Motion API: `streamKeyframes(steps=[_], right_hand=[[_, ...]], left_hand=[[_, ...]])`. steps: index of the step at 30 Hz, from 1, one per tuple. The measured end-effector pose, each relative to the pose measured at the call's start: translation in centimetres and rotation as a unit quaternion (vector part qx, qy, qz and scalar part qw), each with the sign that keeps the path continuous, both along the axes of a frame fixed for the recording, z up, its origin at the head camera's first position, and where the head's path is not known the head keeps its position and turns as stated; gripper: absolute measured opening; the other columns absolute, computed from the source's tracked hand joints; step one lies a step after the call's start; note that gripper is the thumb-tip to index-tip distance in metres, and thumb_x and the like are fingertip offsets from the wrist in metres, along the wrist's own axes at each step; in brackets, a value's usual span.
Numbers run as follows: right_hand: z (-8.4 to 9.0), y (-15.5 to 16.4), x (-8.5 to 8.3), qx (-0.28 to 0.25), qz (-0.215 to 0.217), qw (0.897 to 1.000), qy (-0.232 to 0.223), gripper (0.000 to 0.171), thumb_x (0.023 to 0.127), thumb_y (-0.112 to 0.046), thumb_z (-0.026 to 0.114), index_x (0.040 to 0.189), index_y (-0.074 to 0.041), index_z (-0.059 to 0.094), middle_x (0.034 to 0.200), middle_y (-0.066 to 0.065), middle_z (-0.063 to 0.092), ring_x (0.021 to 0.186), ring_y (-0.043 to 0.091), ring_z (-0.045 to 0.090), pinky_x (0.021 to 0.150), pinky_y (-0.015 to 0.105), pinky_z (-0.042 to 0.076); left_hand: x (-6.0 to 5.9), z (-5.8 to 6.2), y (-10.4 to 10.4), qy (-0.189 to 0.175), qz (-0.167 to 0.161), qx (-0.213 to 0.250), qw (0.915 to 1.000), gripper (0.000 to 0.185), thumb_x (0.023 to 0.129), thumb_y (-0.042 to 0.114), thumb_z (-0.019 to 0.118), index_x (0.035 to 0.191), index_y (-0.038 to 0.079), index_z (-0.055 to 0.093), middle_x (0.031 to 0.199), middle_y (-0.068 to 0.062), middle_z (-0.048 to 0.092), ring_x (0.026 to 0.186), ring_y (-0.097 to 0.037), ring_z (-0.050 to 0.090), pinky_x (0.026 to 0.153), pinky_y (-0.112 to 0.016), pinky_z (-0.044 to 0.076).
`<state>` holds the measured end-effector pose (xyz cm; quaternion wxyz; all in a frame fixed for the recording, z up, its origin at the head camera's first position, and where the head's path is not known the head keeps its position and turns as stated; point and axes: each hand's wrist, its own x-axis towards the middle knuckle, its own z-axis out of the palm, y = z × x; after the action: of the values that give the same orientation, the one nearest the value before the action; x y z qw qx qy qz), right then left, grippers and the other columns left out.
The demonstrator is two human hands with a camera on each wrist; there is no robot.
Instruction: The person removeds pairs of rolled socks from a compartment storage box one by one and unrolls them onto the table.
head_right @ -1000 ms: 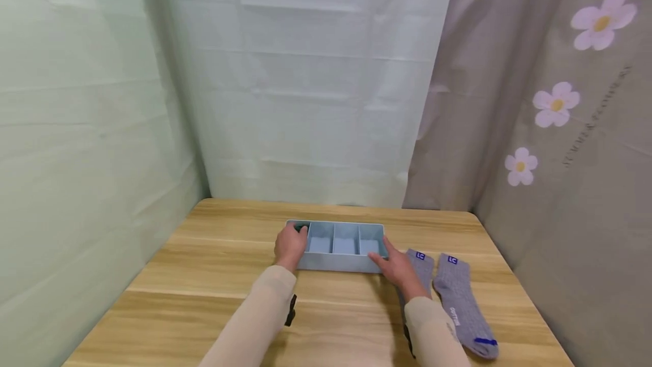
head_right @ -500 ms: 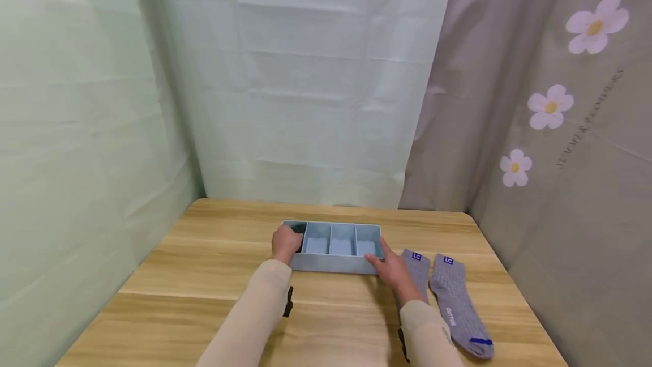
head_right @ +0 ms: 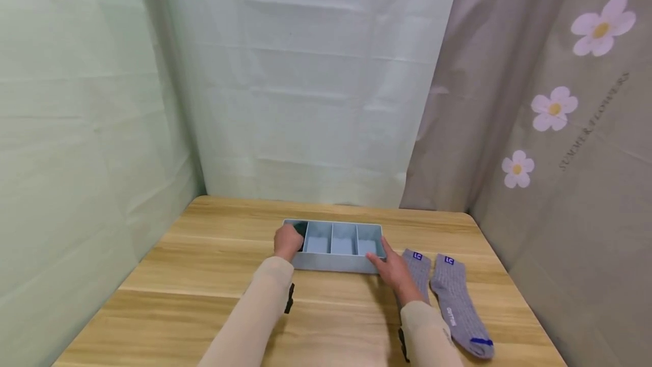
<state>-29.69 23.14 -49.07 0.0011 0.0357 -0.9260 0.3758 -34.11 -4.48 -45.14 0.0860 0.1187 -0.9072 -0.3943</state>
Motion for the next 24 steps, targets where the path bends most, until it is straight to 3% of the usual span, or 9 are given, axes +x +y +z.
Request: streamKeyframes(steps=[8,15,20,24], right_hand=[[0.0,0.0,0.0,-0.003,0.001,1.000,0.009,0.078,0.101,-0.044,0.054,0.157,-0.003,0.019,0.153,0.032,0.029,0.138,0.051,0.029,0.110,0.062,0.026],[0.1,0.0,-0.1,-0.003,0.001,1.000,0.013,0.076,0.102,-0.039,0.054,0.157,-0.001,0.019,0.152,0.033,0.029,0.137,0.051,0.030,0.110,0.063,0.026],[0.1,-0.1,-0.1,0.003,-0.003,1.000,0.008,0.074,0.103,-0.037,0.054,0.157,-0.001,0.019,0.152,0.033,0.029,0.137,0.052,0.031,0.110,0.063,0.027],[0.1,-0.1,0.0,0.006,-0.002,1.000,0.006,0.074,0.103,-0.038,0.054,0.157,0.000,0.019,0.152,0.033,0.029,0.137,0.052,0.030,0.109,0.063,0.027]], left_hand=[[-0.7,-0.7,-0.4,0.028,-0.001,0.037,0.9989,0.016,0.086,-0.001,0.059,0.093,-0.011,0.067,0.098,-0.026,0.067,0.091,-0.039,0.064,0.078,-0.049,0.053],[-0.9,-1.1,-0.4,0.061,-0.012,0.063,0.9961,0.036,0.088,0.001,0.060,0.123,-0.006,0.065,0.120,-0.025,0.065,0.110,-0.043,0.061,0.094,-0.053,0.048],[-0.9,-1.3,-0.7,0.076,-0.022,0.079,0.9938,0.041,0.086,-0.002,0.068,0.126,-0.009,0.062,0.123,-0.027,0.063,0.114,-0.044,0.059,0.098,-0.054,0.046],[-1.0,-1.0,-1.1,0.103,-0.023,0.086,0.9907,0.039,0.082,-0.004,0.068,0.121,-0.008,0.065,0.118,-0.027,0.065,0.109,-0.044,0.061,0.093,-0.053,0.049]])
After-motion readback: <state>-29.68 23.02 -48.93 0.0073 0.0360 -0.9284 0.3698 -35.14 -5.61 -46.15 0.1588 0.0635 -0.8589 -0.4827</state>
